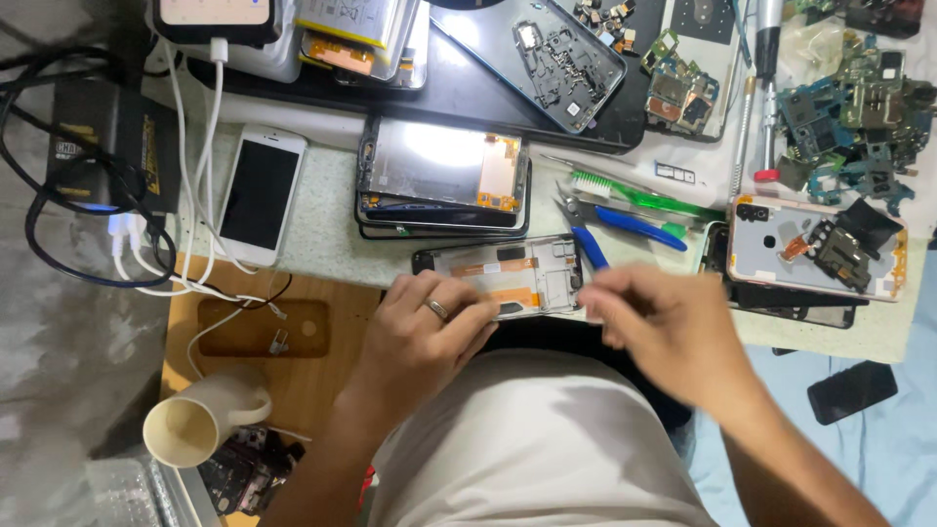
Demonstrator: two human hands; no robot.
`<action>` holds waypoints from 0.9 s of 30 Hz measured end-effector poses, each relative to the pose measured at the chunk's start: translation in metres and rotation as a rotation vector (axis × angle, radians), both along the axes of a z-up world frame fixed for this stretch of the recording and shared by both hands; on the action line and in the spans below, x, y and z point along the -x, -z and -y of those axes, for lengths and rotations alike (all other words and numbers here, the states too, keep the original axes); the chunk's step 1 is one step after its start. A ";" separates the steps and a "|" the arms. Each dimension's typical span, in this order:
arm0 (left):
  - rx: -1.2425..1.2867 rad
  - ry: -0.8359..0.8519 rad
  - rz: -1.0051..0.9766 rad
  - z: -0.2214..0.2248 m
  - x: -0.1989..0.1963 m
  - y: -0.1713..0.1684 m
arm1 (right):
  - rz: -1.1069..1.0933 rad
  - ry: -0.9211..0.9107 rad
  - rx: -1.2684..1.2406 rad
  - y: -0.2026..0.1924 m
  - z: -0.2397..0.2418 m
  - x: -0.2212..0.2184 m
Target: The person disassembles a smartphone, removes the battery, and handles the motherboard and other internal components. They use pliers and a marker to work on the parts, then place the components back into the phone casing.
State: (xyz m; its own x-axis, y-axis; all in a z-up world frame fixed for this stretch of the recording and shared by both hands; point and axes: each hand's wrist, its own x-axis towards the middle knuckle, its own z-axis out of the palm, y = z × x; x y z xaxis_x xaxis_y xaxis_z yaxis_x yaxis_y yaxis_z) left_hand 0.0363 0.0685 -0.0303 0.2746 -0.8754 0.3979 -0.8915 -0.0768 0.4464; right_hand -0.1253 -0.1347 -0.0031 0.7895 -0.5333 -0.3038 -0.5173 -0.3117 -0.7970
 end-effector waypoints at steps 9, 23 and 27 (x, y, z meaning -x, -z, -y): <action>0.170 -0.030 -0.085 0.006 0.026 0.010 | -0.011 0.146 -0.528 0.050 -0.023 0.041; 0.130 -0.019 -0.135 0.009 0.035 -0.001 | 0.353 0.316 -0.836 0.057 -0.016 0.038; 0.292 -0.102 -0.217 0.018 0.036 -0.002 | 0.445 0.300 -0.700 0.052 0.011 0.038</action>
